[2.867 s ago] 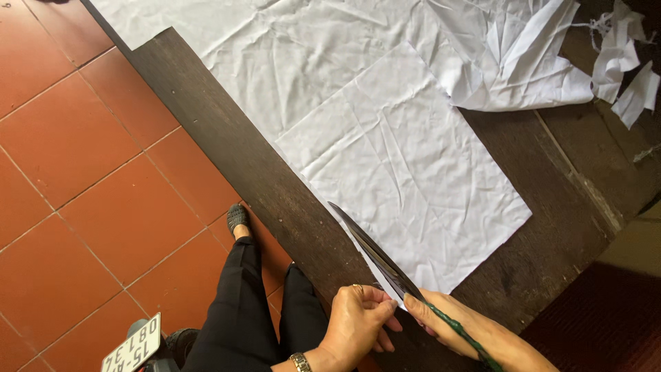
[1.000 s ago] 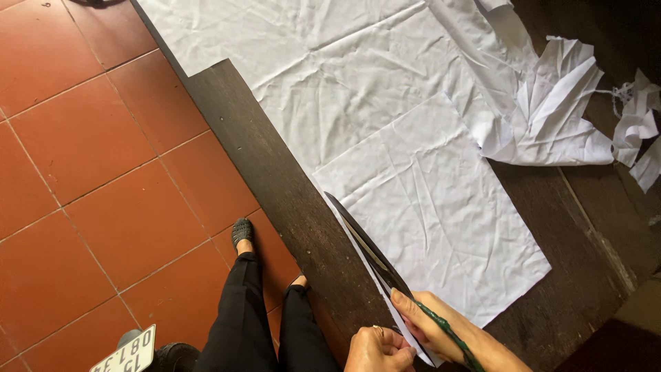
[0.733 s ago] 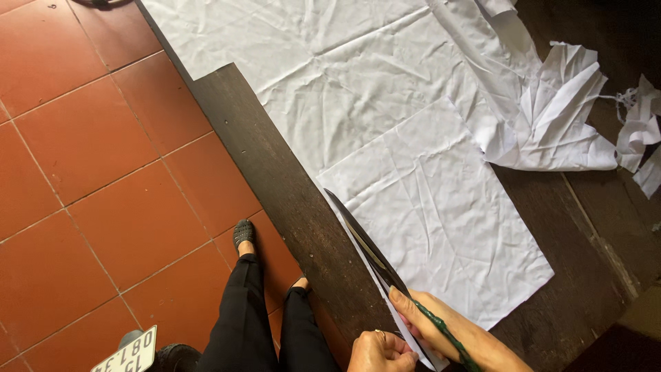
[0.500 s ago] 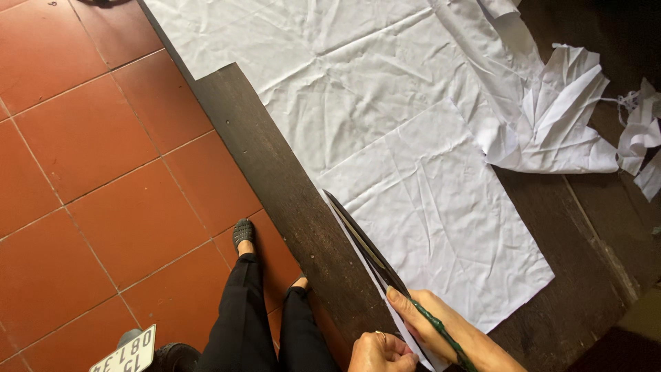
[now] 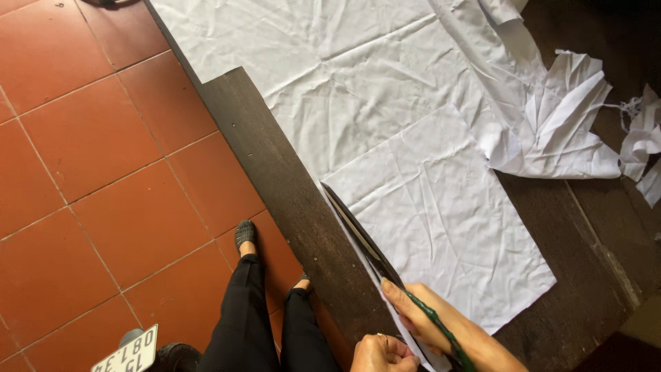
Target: The person cuts a piece of white fabric with shears and marks it with tailor's chalk using a ruler.
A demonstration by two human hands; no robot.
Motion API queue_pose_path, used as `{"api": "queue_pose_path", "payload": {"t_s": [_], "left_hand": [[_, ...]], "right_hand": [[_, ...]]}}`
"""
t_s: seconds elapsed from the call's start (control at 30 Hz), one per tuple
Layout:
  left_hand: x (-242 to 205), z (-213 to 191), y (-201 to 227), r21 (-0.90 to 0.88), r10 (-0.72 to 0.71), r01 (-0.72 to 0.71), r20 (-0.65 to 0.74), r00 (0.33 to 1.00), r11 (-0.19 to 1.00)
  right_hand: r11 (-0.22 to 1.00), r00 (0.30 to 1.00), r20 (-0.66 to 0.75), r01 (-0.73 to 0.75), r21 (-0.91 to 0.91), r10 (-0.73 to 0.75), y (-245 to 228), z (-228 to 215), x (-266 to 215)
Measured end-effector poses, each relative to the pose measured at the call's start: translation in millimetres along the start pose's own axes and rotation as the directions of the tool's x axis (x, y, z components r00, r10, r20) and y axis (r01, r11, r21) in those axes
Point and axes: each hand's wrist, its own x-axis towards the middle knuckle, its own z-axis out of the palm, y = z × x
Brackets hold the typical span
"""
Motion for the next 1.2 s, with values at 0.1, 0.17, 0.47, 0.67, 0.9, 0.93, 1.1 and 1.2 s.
{"api": "queue_pose_path", "payload": {"t_s": [0.1, 0.17, 0.47, 0.67, 0.9, 0.93, 1.1, 1.2], "left_hand": [[29.3, 0.0, -31.4, 0.204, 0.156, -0.18, 0.129, 0.979, 0.962], [2.7, -30.0, 1.9, 0.389, 0.23, -0.319, 0.258, 0.938, 0.864], [-22.5, -184.9, 175.2, 0.82, 0.734, -0.572, 0.406, 0.545, -0.03], [16.9, -250.9, 303.7, 0.717, 0.636, -0.542, 0.673, 0.377, -0.437], [57.0, -272.9, 391.2, 0.04, 0.161, -0.674, 0.98, -0.118, -0.737], [58.0, -281.8, 395.1, 0.01, 0.125, -0.699, 0.986, -0.113, -0.715], [63.8, -299.6, 420.7, -0.042, 0.067, -0.731, 0.991, -0.119, -0.682], [68.3, -305.1, 430.1, -0.152, -0.022, -0.742, 0.983, -0.182, -0.652]], "right_hand": [[1.0, 1.0, 0.01, 0.002, -0.003, -0.002, 2.8, -6.7, -18.1], [0.993, 0.993, -0.038, 0.113, -0.029, -0.114, 38.8, -6.6, -41.8], [0.879, 0.995, -0.094, 0.016, 0.476, 0.033, 116.5, 10.3, -17.7], [0.617, 0.944, -0.078, -0.146, 0.773, 0.321, 74.6, 54.2, -18.1], [0.336, 0.914, -0.394, 0.344, 0.877, 0.092, 28.0, 194.0, 33.0], [0.292, 0.918, -0.38, 0.334, 0.896, 0.117, 28.9, 219.7, 47.2], [-0.446, 0.952, -0.306, 0.287, 0.848, 0.03, -112.0, 236.6, 20.3], [-0.455, 0.951, -0.28, 0.307, 0.836, 0.127, -147.0, 261.4, 30.2]]}}
